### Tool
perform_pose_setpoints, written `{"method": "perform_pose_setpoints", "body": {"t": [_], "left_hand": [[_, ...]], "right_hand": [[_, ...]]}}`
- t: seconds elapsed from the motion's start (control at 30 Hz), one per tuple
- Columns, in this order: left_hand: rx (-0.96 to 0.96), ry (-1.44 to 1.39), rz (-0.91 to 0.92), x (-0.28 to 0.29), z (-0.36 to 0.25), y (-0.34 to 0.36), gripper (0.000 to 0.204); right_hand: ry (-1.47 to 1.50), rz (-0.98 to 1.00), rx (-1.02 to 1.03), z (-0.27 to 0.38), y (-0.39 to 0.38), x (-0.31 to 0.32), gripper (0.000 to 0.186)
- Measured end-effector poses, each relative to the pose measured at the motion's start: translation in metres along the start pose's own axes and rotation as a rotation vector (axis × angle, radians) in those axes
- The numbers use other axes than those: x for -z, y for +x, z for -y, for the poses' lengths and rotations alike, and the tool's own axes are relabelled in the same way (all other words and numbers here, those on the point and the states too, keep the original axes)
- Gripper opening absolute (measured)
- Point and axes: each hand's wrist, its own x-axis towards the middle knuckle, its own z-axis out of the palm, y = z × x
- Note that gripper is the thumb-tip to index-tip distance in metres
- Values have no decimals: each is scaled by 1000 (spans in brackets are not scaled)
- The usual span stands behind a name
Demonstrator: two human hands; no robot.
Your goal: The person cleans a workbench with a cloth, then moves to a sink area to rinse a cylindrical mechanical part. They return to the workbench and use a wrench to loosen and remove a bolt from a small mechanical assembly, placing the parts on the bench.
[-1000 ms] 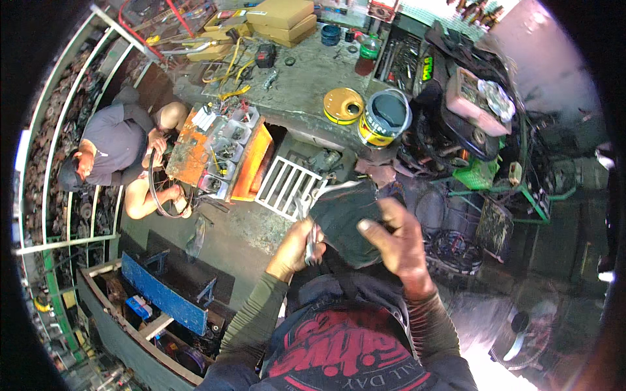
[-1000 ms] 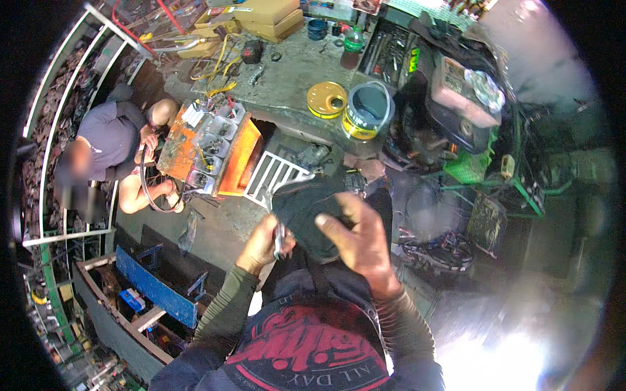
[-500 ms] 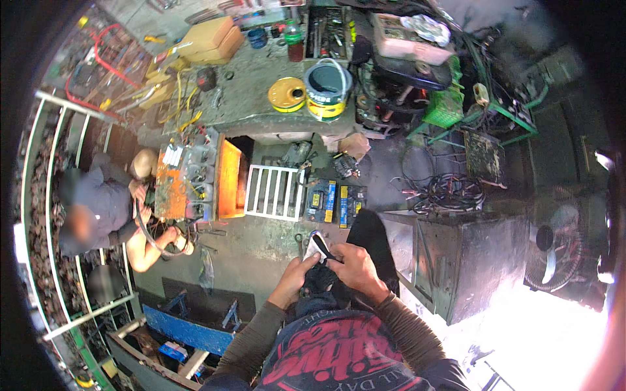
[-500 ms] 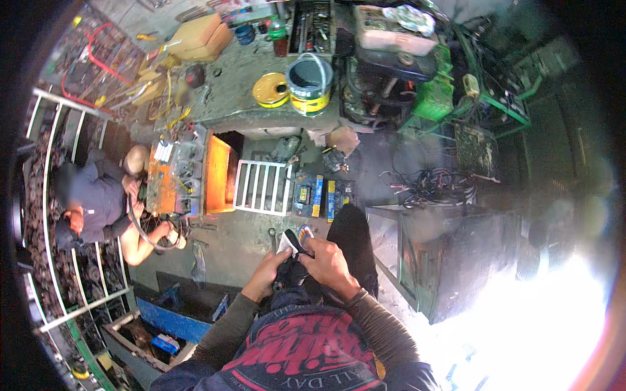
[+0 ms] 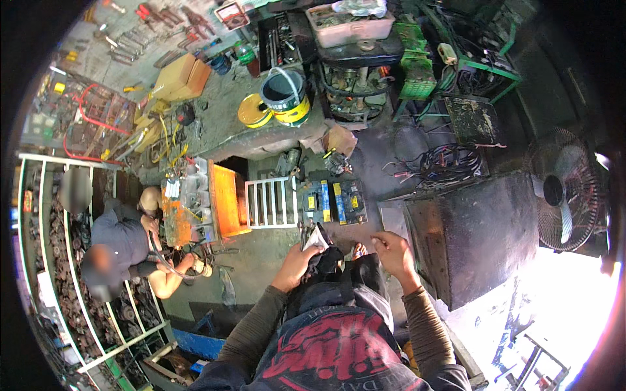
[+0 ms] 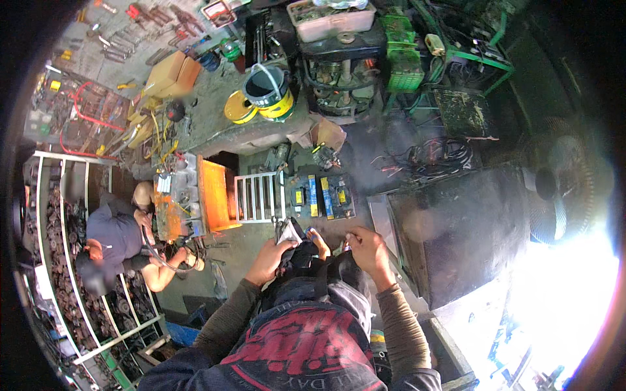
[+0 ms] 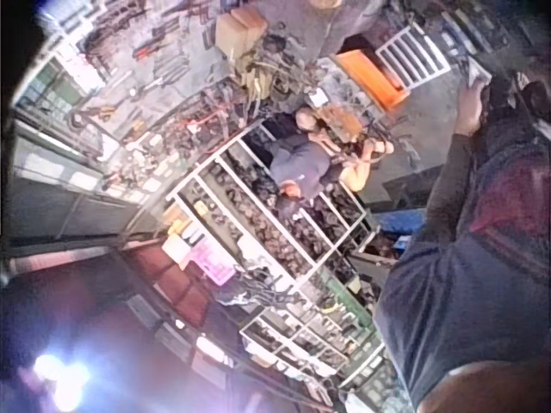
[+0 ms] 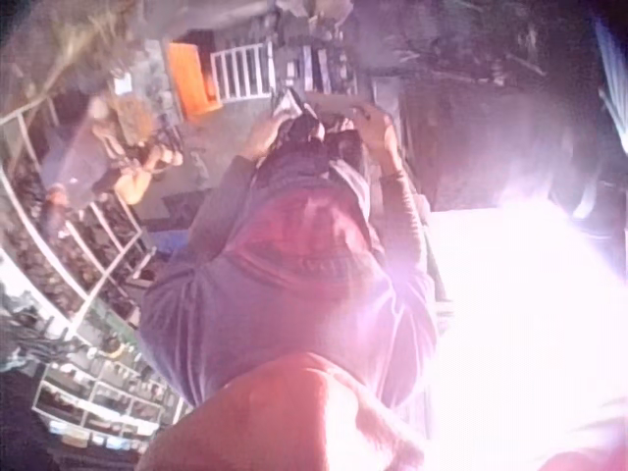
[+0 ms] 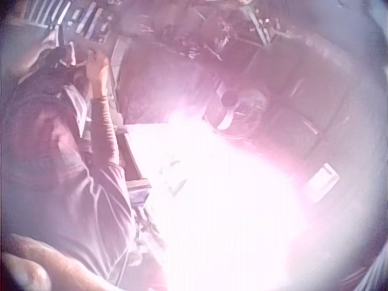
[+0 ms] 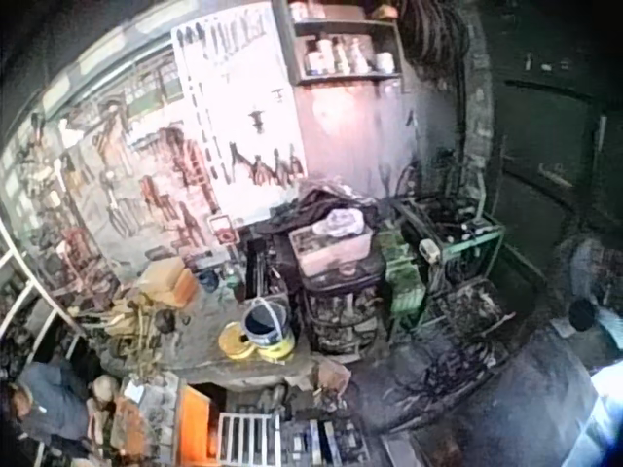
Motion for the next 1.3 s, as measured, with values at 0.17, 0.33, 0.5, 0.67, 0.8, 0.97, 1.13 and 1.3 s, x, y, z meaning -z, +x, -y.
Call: {"method": "perform_pose_setpoints", "body": {"t": [0.17, 0.33, 0.5, 0.67, 0.8, 0.97, 1.13, 1.3], "left_hand": [[-156, 138, 26, -18, 4, -3, 36], [-146, 94, 55, -13, 14, 4, 31], [-184, 225, 117, 5, 12, 15, 32], [-1, -119, 326, 32, 0, 35, 26], [2, -139, 410, 72, -16, 40, 27], [321, -130, 659, 127, 4, 79, 41], [122, 109, 461, 118, -17, 46, 38], [-212, 435, 745, 64, 24, 113, 35]], "right_hand": [[36, 13, -42, -38, -15, 5, 29], [1, 107, -110, -37, -33, -13, 30], [0, 34, -63, -30, -44, -31, 30], [-144, -56, -92, -19, -45, -50, 30], [-37, -213, -196, 9, -62, -85, 29], [-141, -380, 222, -29, -83, -184, 23], [92, -585, -8, 54, -71, -209, 31], [203, -810, -200, 46, -56, -243, 44]]}}
